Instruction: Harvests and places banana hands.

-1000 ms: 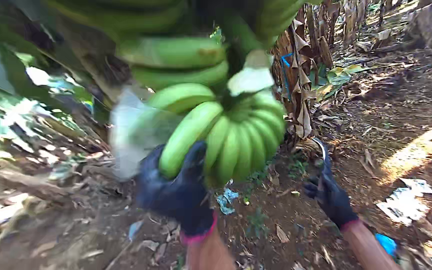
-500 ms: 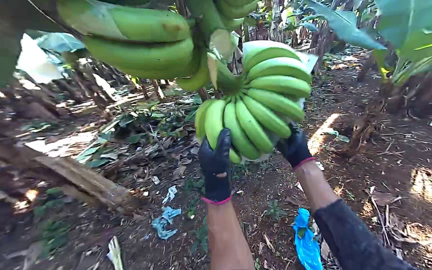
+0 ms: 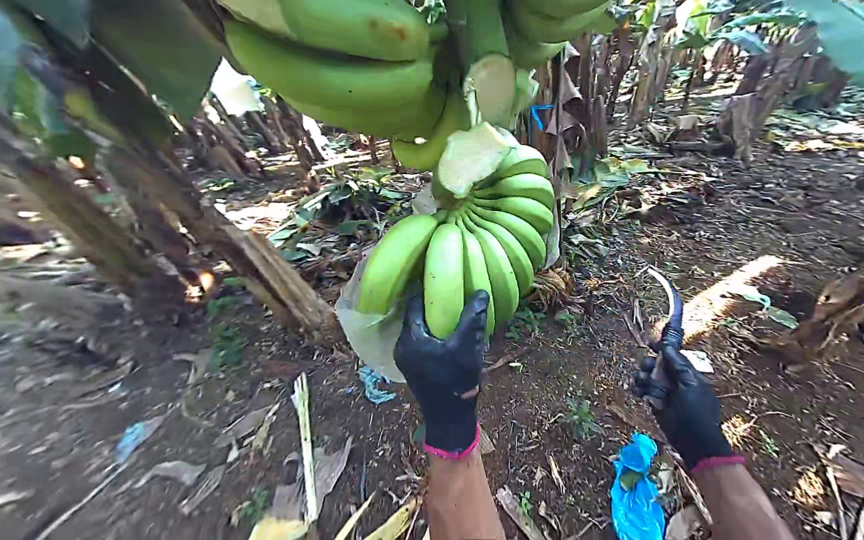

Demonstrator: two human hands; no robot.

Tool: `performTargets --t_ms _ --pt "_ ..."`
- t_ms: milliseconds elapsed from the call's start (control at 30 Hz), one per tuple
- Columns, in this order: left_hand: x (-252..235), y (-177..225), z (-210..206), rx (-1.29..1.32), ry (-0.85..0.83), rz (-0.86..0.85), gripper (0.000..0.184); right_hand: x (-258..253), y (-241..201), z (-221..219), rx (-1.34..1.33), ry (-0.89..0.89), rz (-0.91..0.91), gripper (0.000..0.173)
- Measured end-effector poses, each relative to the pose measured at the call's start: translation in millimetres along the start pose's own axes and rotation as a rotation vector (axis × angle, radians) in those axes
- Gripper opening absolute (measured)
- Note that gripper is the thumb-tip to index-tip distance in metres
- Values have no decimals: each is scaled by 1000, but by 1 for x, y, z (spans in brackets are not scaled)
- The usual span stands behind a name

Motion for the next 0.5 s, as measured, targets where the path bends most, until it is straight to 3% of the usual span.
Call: performTargets --t_ms 100,267,500 --pt "16 -6 19 133 96 22 52 37 -33 -18 68 -182 66 39" --pt "29 3 35 213 142 20 42 79 -90 -96 91 -577 164 40" --pt "37 27 20 -198 144 0 56 69 -133 -186 204 -696 77 34"
Point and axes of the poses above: each hand's wrist, its own x-axis away from the middle knuckle, its own z-axis out of the back of the hand, y = z × x, the point moved 7 cm from there along -x, towards the middle knuckle, and after that the axes turned 8 degrees about -y, right-handed, at the moved point
